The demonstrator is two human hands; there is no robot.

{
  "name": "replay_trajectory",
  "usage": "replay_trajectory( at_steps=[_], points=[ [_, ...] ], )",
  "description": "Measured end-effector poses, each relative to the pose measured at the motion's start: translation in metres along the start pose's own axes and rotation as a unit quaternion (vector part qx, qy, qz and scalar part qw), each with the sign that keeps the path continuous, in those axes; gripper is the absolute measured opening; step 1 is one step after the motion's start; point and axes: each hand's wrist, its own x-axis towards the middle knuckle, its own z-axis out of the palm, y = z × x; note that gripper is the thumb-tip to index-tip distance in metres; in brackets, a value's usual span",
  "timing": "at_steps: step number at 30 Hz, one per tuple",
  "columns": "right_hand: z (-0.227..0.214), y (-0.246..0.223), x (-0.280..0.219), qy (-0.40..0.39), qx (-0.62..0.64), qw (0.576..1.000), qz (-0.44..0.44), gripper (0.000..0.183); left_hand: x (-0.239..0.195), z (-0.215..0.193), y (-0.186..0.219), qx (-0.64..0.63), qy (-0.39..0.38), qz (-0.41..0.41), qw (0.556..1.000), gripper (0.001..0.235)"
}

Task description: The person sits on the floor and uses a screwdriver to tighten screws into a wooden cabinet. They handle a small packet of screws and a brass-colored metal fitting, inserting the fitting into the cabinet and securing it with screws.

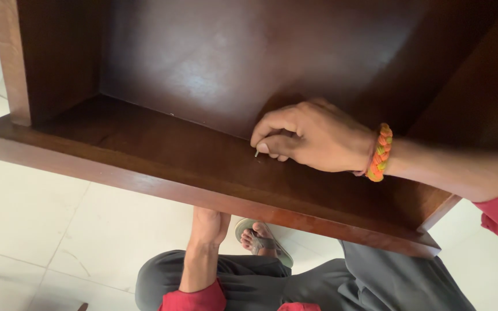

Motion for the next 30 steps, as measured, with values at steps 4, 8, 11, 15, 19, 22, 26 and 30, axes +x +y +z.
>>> replay_trajectory(
  at_steps=[4, 8, 11, 15, 19, 22, 26, 30],
  points=[
    [-0.001, 0.003, -0.003, -0.005, -0.003, 0.999, -0.037, 0.018, -0.004, 0.022, 0.016, 0.010, 0.021, -0.007, 1.000, 0.017],
    [-0.002, 0.001, -0.005, -0.008, -0.016, 0.999, -0.042, 0.017, -0.002, -0.001, 0.006, 0.005, 0.002, 0.002, 1.000, 0.017],
    [-0.001, 0.001, -0.005, -0.003, -0.008, 0.999, -0.053, 0.016, 0.000, -0.030, -0.010, -0.005, -0.013, 0.005, 1.000, 0.014],
    [0.005, 0.004, -0.015, 0.091, -0.096, 0.971, -0.199, 0.014, -0.001, 0.006, 0.008, 0.019, 0.035, -0.022, 0.999, 0.021],
    [0.005, 0.000, -0.016, 0.079, -0.097, 0.981, -0.149, 0.012, 0.005, -0.041, -0.021, 0.008, 0.017, -0.007, 1.000, 0.019],
    [0.004, 0.004, -0.020, 0.070, -0.087, 0.976, -0.185, 0.012, 0.002, -0.028, -0.013, 0.037, 0.041, -0.015, 0.998, 0.022],
    [0.010, 0.011, -0.021, 0.084, -0.087, 0.967, -0.226, 0.014, 0.002, -0.015, -0.007, 0.034, 0.044, -0.025, 0.998, 0.024],
    [0.011, -0.003, -0.030, 0.095, -0.059, 0.977, -0.179, 0.025, 0.000, -0.011, -0.007, 0.069, 0.029, -0.008, 0.997, 0.020]
  ],
)
